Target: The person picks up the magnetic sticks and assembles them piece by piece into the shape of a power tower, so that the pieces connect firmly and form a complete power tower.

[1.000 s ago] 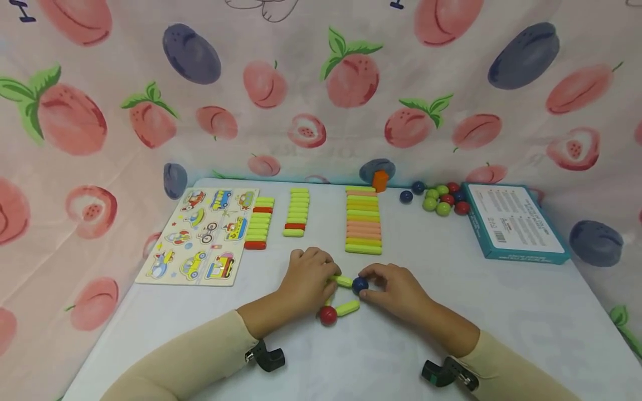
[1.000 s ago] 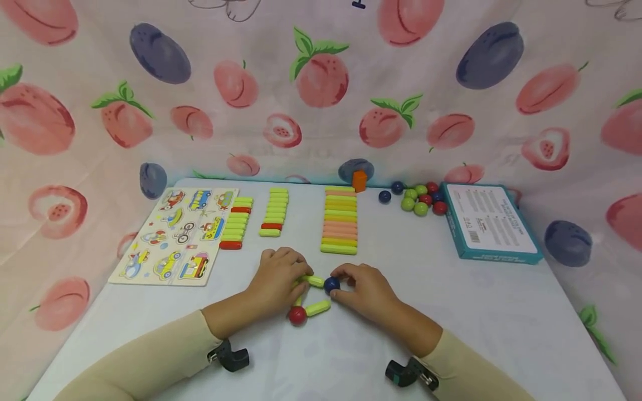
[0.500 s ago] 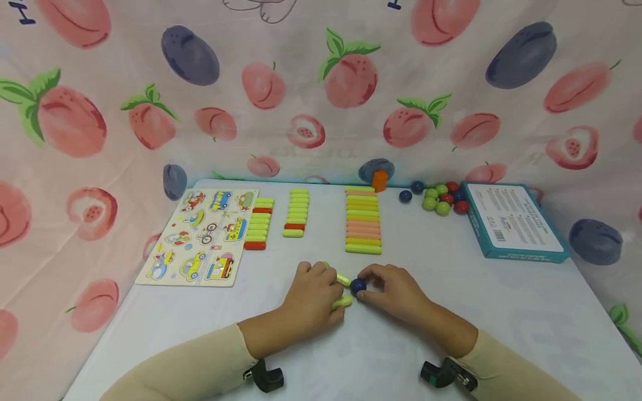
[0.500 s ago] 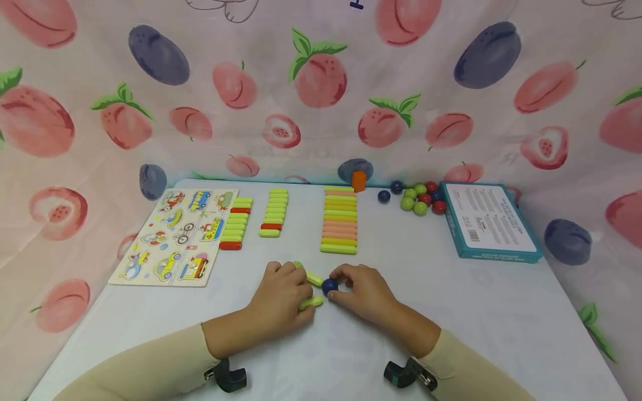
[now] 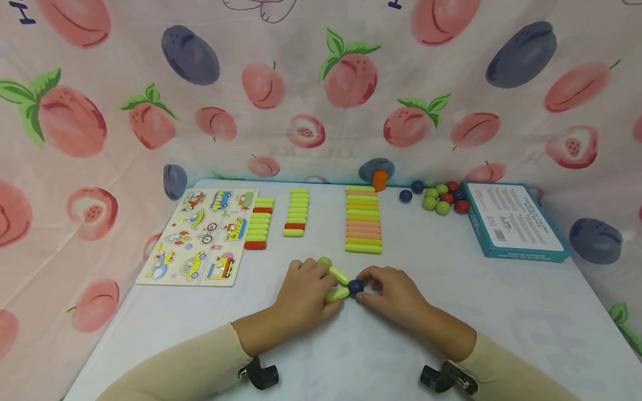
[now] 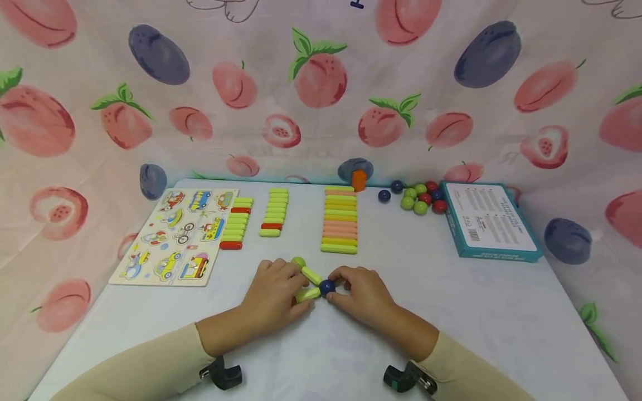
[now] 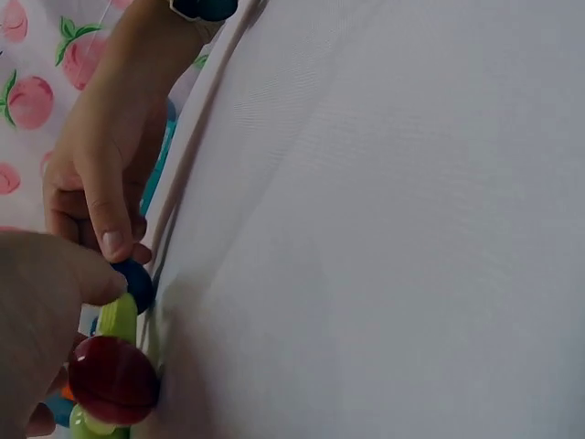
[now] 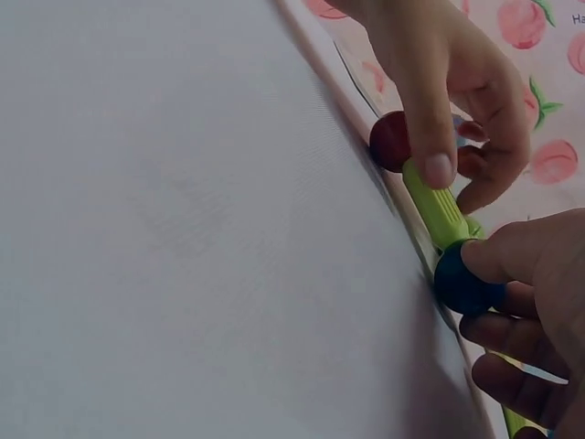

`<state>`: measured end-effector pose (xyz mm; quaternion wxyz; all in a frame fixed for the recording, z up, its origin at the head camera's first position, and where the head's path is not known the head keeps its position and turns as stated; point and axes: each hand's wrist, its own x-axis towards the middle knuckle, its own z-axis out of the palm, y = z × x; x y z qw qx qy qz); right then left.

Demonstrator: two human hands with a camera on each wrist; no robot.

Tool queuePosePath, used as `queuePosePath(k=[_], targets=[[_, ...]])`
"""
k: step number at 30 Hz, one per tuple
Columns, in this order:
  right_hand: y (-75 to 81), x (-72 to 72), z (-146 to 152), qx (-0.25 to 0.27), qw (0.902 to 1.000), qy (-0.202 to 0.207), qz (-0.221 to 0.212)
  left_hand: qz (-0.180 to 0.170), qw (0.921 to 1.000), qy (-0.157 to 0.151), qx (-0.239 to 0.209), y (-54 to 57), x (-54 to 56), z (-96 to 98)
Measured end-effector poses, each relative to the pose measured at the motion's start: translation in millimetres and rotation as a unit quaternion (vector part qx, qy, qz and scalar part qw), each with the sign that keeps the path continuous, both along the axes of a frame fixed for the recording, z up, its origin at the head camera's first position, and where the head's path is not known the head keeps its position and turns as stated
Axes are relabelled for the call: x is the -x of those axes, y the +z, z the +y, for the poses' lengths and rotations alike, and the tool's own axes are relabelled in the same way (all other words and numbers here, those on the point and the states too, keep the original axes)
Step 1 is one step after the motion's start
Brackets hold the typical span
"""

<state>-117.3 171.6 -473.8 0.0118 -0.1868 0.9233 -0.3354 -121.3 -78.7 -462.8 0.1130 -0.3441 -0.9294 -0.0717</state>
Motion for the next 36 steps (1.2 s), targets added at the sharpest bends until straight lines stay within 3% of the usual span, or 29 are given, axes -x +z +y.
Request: queuePosePath(k=[8,16,20,25,28,32,36], targets=[[3.0,-9.7,2,-0.019,0.9975,-0.056,-0.039,-0.043,0.9988,0.025,-0.002,8.5,-2.7,-24.5],[5.6,-23.2,5,-0.028,0.9966,-0.07,-0.033,-0.073,0.9956,0.005,-0.058,6.9,6.9,-28.1],[3.5,-24.5,8,-0.026,0.9968,-0.072,-0.025,-0.104,0.9913,0.015,-0.079,5.3,29.6,-38.5],[1.1,-21.3,10,-0.014,0.9978,-0.063,-0.015,-0.06,0.9907,0.099,-0.071,6.7,77.5,-66.3],[0.7,-19.9,10,-0.014,0.9982,-0.058,-0.008,-0.046,0.9914,0.116,-0.038,3.2,98.8,-76.3],[1.4,-19.6,9,-0.015,0.9982,-0.058,-0.002,-0.055,0.9918,0.116,0.001,-5.7,113.0,-77.5],[1.9,-20.1,7,-0.012,0.9983,-0.057,0.006,-0.046,0.9896,0.134,0.021,-9.2,113.7,-74.2]])
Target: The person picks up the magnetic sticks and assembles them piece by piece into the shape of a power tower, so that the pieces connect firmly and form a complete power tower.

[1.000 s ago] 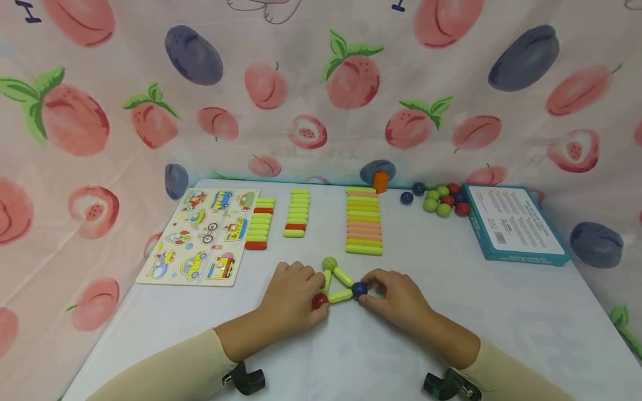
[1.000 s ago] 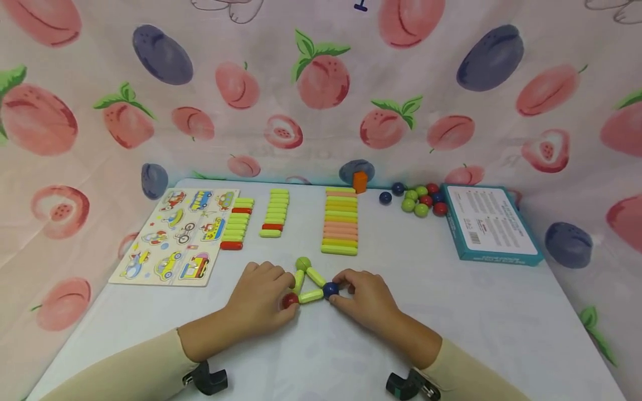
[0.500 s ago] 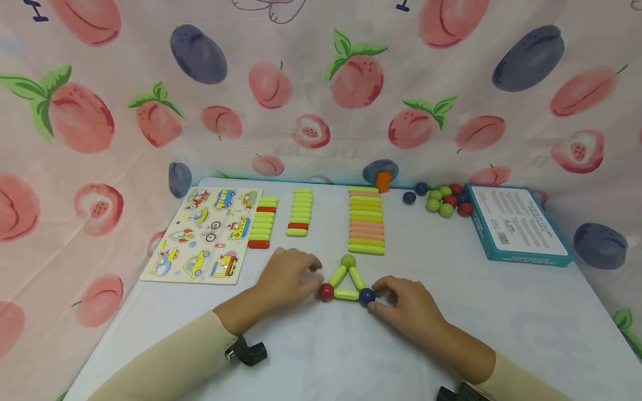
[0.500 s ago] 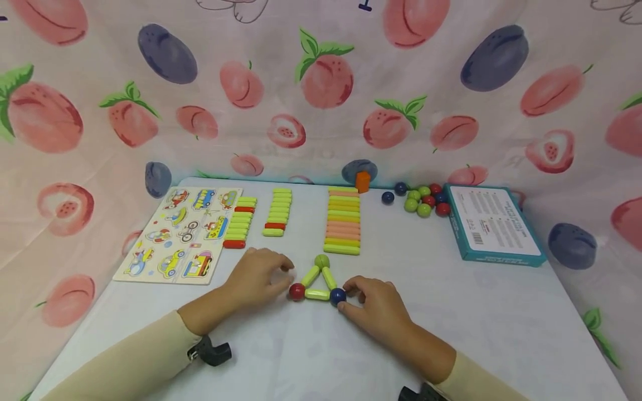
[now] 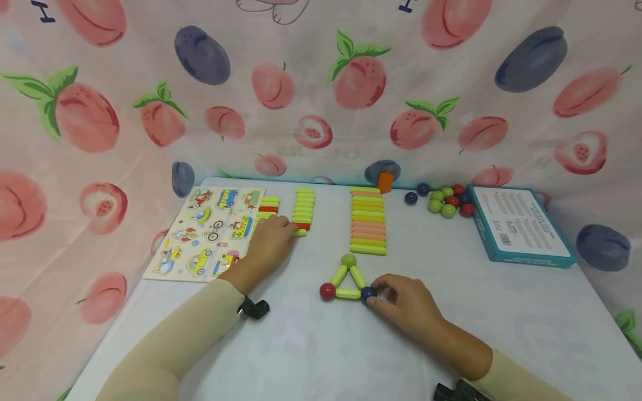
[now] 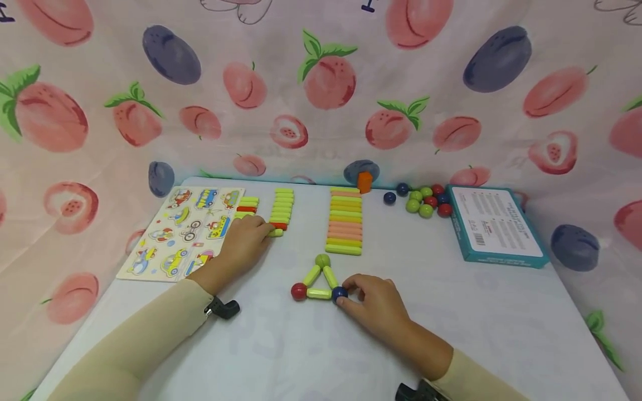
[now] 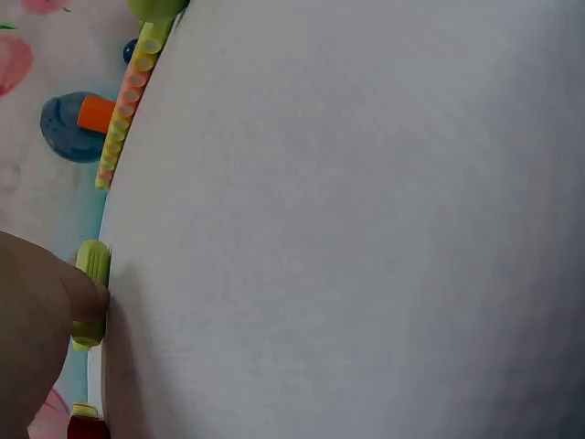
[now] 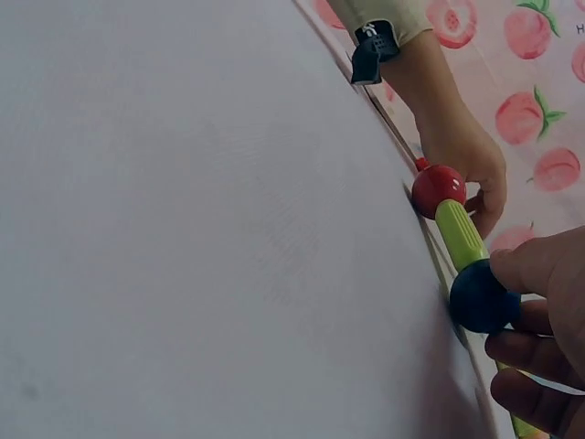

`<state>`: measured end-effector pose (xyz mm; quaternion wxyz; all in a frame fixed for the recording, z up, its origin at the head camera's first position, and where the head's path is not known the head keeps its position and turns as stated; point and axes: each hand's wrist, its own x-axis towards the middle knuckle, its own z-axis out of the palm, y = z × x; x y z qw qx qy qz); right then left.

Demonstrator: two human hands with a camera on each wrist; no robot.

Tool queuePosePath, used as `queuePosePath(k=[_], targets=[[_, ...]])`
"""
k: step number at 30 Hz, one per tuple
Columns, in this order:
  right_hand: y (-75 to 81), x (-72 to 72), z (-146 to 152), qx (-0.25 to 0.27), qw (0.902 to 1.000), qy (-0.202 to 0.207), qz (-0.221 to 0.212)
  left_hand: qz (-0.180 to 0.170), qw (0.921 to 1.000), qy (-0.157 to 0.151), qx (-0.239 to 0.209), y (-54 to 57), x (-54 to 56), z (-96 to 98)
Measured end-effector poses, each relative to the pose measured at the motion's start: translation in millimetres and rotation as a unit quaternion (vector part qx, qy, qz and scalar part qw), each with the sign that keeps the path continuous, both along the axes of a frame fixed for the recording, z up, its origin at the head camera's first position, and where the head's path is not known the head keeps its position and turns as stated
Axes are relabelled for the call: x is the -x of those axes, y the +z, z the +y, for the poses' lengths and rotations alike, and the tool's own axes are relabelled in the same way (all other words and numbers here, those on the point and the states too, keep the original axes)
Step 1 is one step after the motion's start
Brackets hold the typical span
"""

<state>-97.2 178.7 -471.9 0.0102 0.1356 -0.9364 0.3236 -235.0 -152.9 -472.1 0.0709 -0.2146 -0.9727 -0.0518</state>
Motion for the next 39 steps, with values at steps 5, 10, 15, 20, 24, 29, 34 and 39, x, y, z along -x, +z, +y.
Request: queuePosePath(k=[5,10,15,20,24,29,34,39], targets=[[0.3,-0.8,-1,0.003,1.0,-0.002,-0.001,-0.048,0.9966,-0.006,-0.066,4.4,-6.8,11.8],[1.4,0.0,0,0.0,0.9999,-0.003,-0.011,-0.251,0.9063,-0.044,-0.337,13.9,-23.8,44.0],[2.4,0.1,-2,0.005,0.9997,-0.01,-0.021,-0.328,0.8425,-0.054,-0.424,10.0,-30.4,70.5],[1.6,-2.6,-5,0.013,0.9995,-0.009,-0.029,-0.322,0.8366,-0.053,-0.44,3.4,-31.5,78.2],[0.9,-4.1,-4,0.014,0.9996,-0.012,-0.022,-0.308,0.846,-0.074,-0.429,-1.3,-30.0,82.4],[-0.6,-4.2,-6,0.014,0.9997,-0.011,-0.015,-0.287,0.8635,-0.092,-0.405,-1.9,-29.4,87.1],[-0.8,-4.9,-8,0.017,0.9997,-0.012,-0.015,-0.291,0.8653,-0.075,-0.402,-1.2,-32.7,83.1],[-0.2,-4.3,-11,0.014,0.9995,-0.018,-0.021,-0.199,0.9188,-0.061,-0.335,0.9,-25.0,64.3]])
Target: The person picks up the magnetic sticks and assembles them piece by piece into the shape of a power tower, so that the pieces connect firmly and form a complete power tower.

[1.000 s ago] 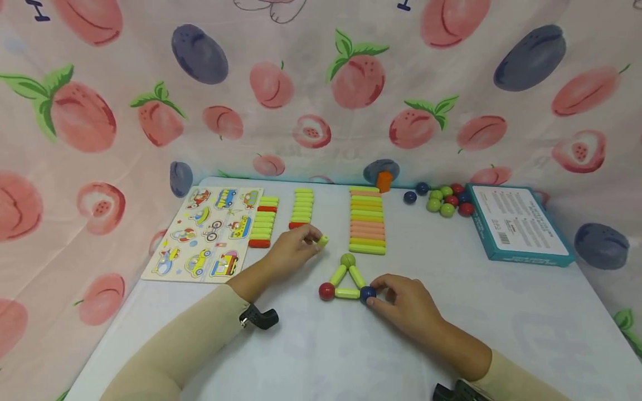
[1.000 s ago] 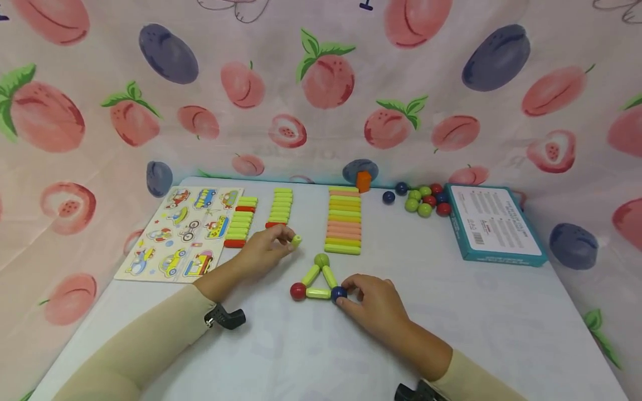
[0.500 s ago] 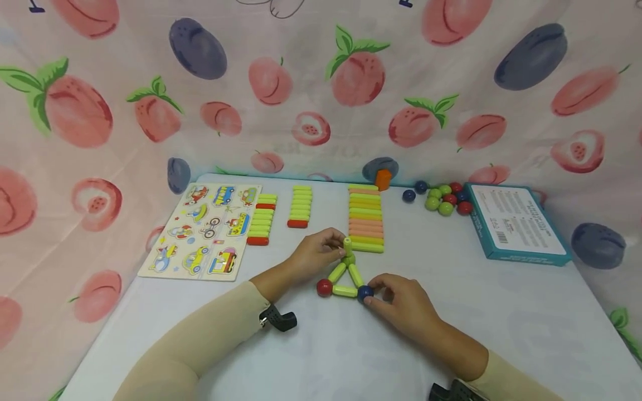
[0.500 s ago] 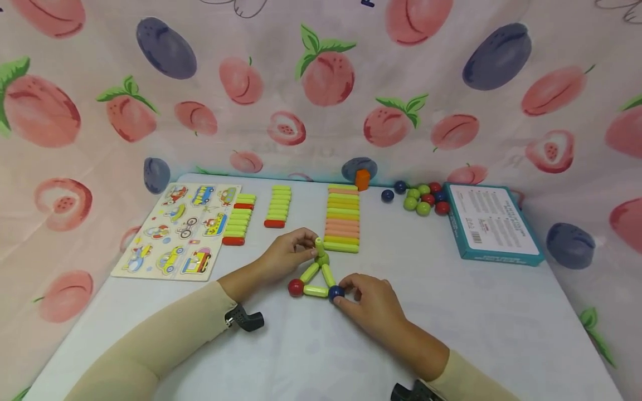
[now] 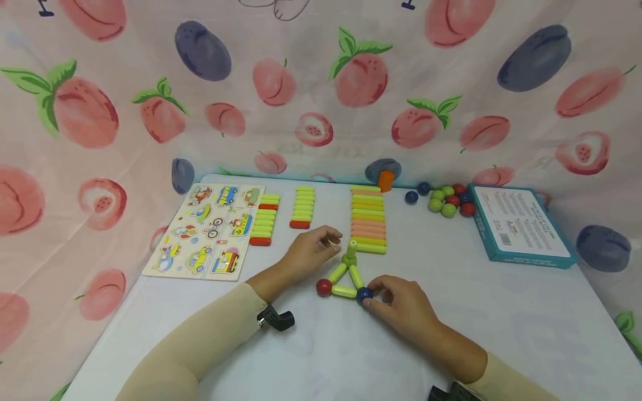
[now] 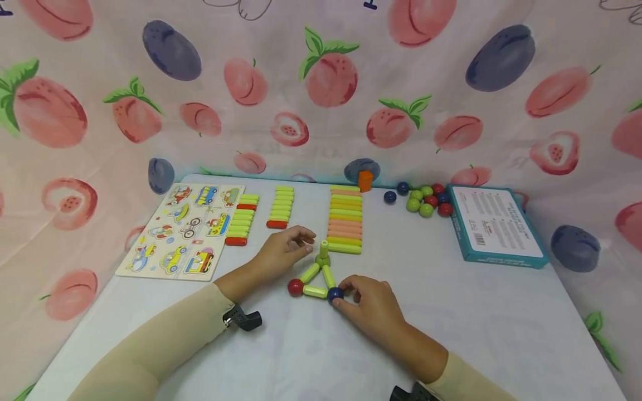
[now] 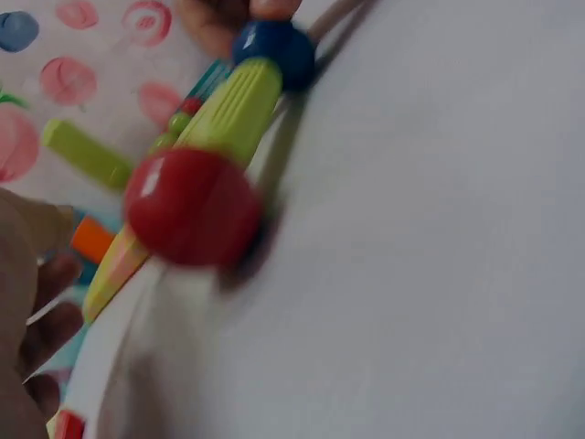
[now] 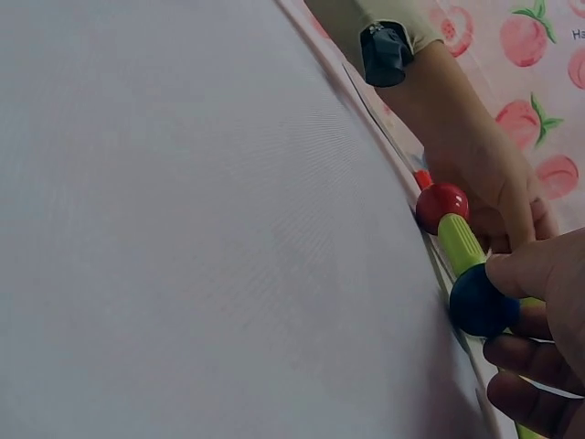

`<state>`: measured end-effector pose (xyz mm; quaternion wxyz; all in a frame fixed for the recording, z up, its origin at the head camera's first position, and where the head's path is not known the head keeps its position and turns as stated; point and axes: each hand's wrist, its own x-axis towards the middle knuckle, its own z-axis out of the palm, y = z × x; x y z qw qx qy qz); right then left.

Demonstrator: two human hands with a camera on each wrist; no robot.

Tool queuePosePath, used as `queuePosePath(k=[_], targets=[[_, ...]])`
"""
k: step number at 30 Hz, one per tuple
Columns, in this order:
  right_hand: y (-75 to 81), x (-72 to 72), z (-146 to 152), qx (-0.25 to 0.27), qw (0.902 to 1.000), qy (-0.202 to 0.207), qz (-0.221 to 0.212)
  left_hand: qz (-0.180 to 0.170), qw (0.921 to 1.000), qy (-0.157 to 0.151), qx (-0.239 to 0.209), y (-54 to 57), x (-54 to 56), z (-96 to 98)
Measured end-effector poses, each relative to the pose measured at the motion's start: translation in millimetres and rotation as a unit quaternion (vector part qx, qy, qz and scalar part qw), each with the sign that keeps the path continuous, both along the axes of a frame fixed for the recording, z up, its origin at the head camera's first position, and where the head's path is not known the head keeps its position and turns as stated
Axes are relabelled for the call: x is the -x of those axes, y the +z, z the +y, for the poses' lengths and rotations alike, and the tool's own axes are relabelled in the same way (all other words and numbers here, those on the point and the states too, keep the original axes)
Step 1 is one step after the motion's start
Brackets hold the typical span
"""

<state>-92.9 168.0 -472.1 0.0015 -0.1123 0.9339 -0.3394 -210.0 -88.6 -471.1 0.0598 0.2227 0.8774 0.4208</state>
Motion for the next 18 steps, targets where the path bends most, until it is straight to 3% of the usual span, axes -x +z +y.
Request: queuePosePath(k=[2,4,6,9,13,18], targets=[[0.2,-0.2,-1,-0.002,1.0,0.002,-0.002,0.082,0.9925,0.045,0.079,2.2,7.2,-12.7],[0.4,-0.4,-1,-0.003,1.0,0.005,-0.002,0.15,0.9692,0.102,0.167,4.1,15.0,-25.8],[0.6,-0.5,-1,-0.005,1.0,0.006,0.0,0.187,0.9446,0.136,0.233,6.1,21.4,-36.8],[0.7,-0.6,1,-0.009,1.0,0.001,0.001,0.201,0.9269,0.134,0.287,5.8,27.9,-46.1],[0.4,-0.4,0,-0.011,0.9999,-0.008,-0.004,0.204,0.9196,0.1,0.32,1.2,31.0,-50.5],[1.9,-1.0,-2,-0.014,0.9998,-0.007,-0.01,0.203,0.9178,0.105,0.325,-1.3,30.5,-50.7]])
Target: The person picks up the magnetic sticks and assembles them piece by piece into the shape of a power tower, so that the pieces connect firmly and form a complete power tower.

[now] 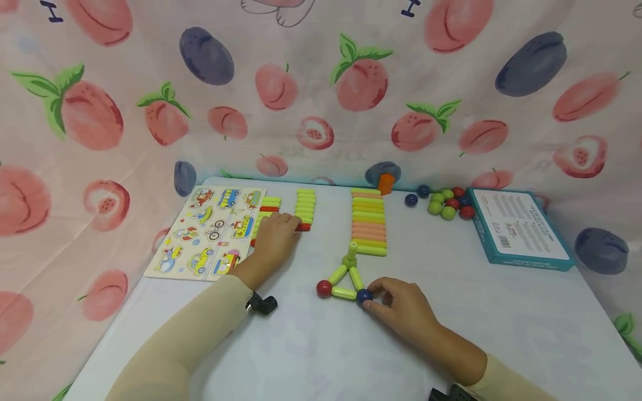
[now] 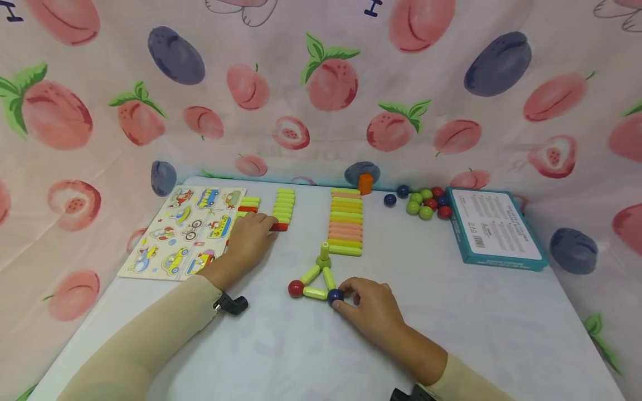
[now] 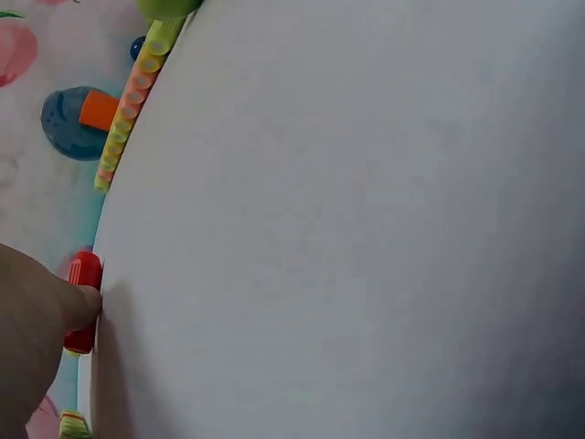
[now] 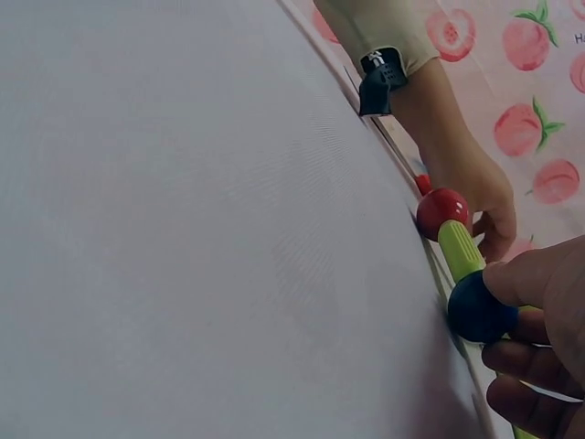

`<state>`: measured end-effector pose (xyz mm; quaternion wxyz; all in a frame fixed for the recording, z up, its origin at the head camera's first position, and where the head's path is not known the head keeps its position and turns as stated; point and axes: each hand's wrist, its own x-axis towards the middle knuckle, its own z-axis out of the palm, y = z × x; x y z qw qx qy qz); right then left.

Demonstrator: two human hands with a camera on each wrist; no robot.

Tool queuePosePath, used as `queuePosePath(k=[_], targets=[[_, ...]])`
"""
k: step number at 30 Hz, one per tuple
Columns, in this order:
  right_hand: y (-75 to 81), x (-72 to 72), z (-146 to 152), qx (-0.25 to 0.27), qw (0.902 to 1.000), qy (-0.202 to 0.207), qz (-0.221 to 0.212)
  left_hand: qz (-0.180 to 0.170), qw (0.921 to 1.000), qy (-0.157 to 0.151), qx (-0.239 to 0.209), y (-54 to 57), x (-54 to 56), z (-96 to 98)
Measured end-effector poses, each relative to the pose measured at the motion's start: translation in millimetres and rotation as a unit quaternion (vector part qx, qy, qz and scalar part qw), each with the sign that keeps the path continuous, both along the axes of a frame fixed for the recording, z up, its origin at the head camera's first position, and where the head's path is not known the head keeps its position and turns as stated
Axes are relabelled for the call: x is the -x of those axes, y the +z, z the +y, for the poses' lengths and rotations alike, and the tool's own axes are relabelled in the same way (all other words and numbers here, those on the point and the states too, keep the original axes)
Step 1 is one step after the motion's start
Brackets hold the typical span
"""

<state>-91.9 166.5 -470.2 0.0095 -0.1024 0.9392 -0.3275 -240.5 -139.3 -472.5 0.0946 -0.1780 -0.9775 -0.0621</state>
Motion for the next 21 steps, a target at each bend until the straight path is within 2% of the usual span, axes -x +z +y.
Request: queuePosePath(k=[3,7,10,12,13,14,15,17,18,19,21], targets=[[1.2,-0.2,-1,-0.006,1.0,-0.003,-0.003,0.003,1.0,0.0,0.001,1.7,-0.9,-0.8],[2.3,-0.3,-1,-0.012,0.9999,-0.004,-0.002,-0.013,0.9999,-0.006,-0.003,3.9,-1.1,-2.1],[0.7,-0.2,0,-0.012,0.9999,-0.002,0.001,-0.056,0.9979,-0.011,-0.029,7.2,-2.8,-2.9],[-0.6,-0.1,0,-0.012,0.9999,-0.001,0.002,-0.107,0.9891,-0.023,-0.099,11.5,-8.8,-3.3],[-1.1,0.0,1,-0.01,0.9999,0.0,0.003,-0.145,0.9776,-0.029,-0.15,15.2,-13.8,-3.0],[-1.4,0.1,1,-0.009,1.0,0.0,0.003,-0.182,0.9611,-0.04,-0.204,18.8,-19.4,-3.0],[-1.4,0.2,1,-0.007,1.0,0.001,0.005,-0.216,0.9405,-0.052,-0.257,22.1,-25.7,-2.7],[-1.6,0.1,1,-0.005,1.0,0.002,0.005,-0.28,0.8915,-0.071,-0.349,28.5,-40.7,-1.7],[-1.6,0.0,1,-0.004,1.0,0.003,0.006,-0.305,0.8722,-0.08,-0.374,30.7,-47.6,-1.1],[-1.7,-0.2,2,-0.003,1.0,0.003,0.006,-0.324,0.8577,-0.088,-0.389,31.9,-54.1,-0.4],[-1.8,-0.6,2,-0.003,1.0,0.005,0.007,-0.344,0.8462,-0.107,-0.393,31.7,-65.4,0.8]])
